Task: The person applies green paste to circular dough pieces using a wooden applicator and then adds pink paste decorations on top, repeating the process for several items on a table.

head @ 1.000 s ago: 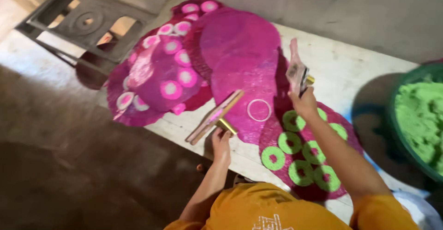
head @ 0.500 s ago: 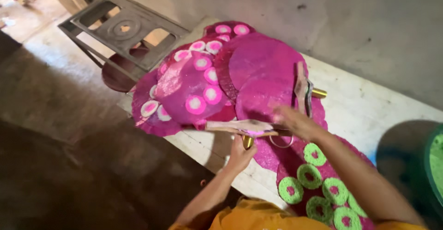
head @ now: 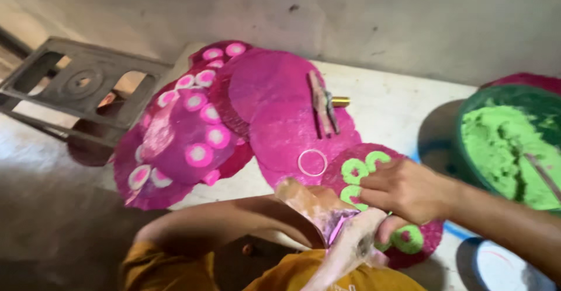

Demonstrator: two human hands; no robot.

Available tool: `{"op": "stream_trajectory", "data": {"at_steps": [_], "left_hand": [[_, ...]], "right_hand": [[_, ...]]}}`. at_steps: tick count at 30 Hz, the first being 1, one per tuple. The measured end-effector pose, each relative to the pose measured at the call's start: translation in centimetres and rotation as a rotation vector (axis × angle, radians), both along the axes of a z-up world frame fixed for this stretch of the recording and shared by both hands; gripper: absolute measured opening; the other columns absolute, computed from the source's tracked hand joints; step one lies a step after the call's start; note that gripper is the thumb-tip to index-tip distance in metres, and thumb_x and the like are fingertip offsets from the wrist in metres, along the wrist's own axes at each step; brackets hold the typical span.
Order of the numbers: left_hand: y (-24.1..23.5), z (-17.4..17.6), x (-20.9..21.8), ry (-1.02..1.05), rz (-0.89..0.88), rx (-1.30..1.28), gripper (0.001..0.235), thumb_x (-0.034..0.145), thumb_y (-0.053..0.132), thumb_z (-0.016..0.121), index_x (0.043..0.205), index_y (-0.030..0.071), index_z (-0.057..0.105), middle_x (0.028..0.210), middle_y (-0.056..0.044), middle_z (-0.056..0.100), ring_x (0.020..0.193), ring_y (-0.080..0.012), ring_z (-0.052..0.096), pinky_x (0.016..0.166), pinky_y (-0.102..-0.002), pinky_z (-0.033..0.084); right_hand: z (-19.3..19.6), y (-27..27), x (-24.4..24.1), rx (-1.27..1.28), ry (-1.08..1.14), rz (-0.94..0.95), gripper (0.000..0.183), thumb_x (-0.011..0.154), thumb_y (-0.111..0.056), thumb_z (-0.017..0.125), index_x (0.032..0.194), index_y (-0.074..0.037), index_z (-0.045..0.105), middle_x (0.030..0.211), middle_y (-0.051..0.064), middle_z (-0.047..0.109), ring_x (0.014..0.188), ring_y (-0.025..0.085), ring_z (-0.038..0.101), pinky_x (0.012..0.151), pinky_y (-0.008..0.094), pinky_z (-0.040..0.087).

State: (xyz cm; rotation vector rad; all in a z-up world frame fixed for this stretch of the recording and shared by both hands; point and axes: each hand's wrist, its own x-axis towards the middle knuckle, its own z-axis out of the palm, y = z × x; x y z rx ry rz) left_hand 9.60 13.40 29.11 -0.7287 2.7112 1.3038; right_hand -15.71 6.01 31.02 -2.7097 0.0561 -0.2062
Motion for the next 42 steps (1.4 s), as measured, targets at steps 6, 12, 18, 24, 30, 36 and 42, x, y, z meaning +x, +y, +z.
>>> {"op": "stream_trajectory", "data": {"at_steps": [6, 12, 18, 24, 30, 36, 42], "left_hand": [[0.8, 1.2, -3.2, -0.171, -0.089, -0.154, 0.044, 0.1, 0.031, 0.058, 0.143, 0.023, 0.054, 0.076, -0.003, 0.064, 0.053, -0.0148, 0.056, 0.045, -0.027, 0.047], [-0.9, -5.0, -3.0, -0.222, 0.006, -0.066, 0.045, 0.1, 0.027, 0.056, 0.144, 0.016, 0.053, 0.091, -0.012, 0.065, 0.065, -0.021, 0.059, 0.055, -0.03, 0.051], [-7.3, -15.0, 3.1, 0.123, 0.533, 0.821, 0.043, 0.097, 0.011, 0.061, 0.137, -0.002, 0.059, 0.114, -0.03, 0.066, 0.091, -0.0316, 0.065, 0.077, -0.038, 0.058], [-3.1, -23.0, -9.2, 0.487, 0.522, 1.43, 0.046, 0.09, 0.01, 0.061, 0.134, -0.002, 0.059, 0.115, -0.02, 0.068, 0.101, -0.0298, 0.068, 0.091, -0.042, 0.058], [-2.9, -27.5, -12.7, 0.319, 1.12, 1.033, 0.034, 0.089, 0.022, 0.072, 0.113, -0.001, 0.067, 0.085, -0.013, 0.069, 0.069, -0.0229, 0.065, 0.061, -0.038, 0.054], [-2.1, -32.3, -7.0, 0.617, 1.275, 0.901, 0.035, 0.091, 0.01, 0.058, 0.124, -0.002, 0.06, 0.081, -0.012, 0.06, 0.063, -0.0243, 0.06, 0.052, -0.041, 0.05], [-2.8, -35.3, -8.0, 0.711, 1.379, 0.842, 0.038, 0.095, 0.009, 0.054, 0.13, -0.006, 0.057, 0.095, -0.014, 0.061, 0.082, -0.0213, 0.059, 0.067, -0.039, 0.055]], "right_hand": [[-1.6, 6.9, -4.9, 0.633, 0.118, -0.15, 0.062, 0.106, -0.06, 0.048, 0.088, -0.002, 0.061, 0.076, 0.013, 0.062, 0.075, 0.033, 0.069, 0.067, 0.044, 0.05], [-3.4, 10.0, -9.8, 0.968, -0.141, -0.161, 0.065, 0.114, -0.058, 0.045, 0.109, 0.004, 0.065, 0.099, 0.018, 0.066, 0.093, 0.037, 0.067, 0.08, 0.045, 0.05], [-2.9, 7.3, -17.9, -0.379, -0.082, -0.542, 0.04, 0.079, -0.051, 0.072, 0.086, -0.012, 0.064, 0.084, 0.006, 0.067, 0.074, 0.027, 0.065, 0.065, 0.039, 0.051], [0.4, 2.5, -18.2, -0.88, -0.02, -0.375, 0.028, 0.086, -0.026, 0.072, 0.109, -0.011, 0.067, 0.094, 0.004, 0.066, 0.085, 0.021, 0.066, 0.073, 0.037, 0.05], [2.6, 6.0, -30.2, -0.888, -0.115, -1.285, 0.046, 0.09, -0.026, 0.078, 0.133, -0.011, 0.068, 0.129, 0.013, 0.065, 0.114, 0.033, 0.063, 0.093, 0.045, 0.052], [-6.9, 12.9, -49.8, -0.194, 0.762, -1.869, 0.049, 0.089, -0.054, 0.067, 0.111, -0.011, 0.078, 0.114, 0.017, 0.073, 0.105, 0.036, 0.07, 0.086, 0.047, 0.056], [-25.4, 20.4, -50.8, 0.376, 0.877, -2.044, 0.057, 0.085, -0.06, 0.069, 0.1, -0.006, 0.08, 0.099, 0.016, 0.076, 0.095, 0.035, 0.075, 0.079, 0.046, 0.059]]}}
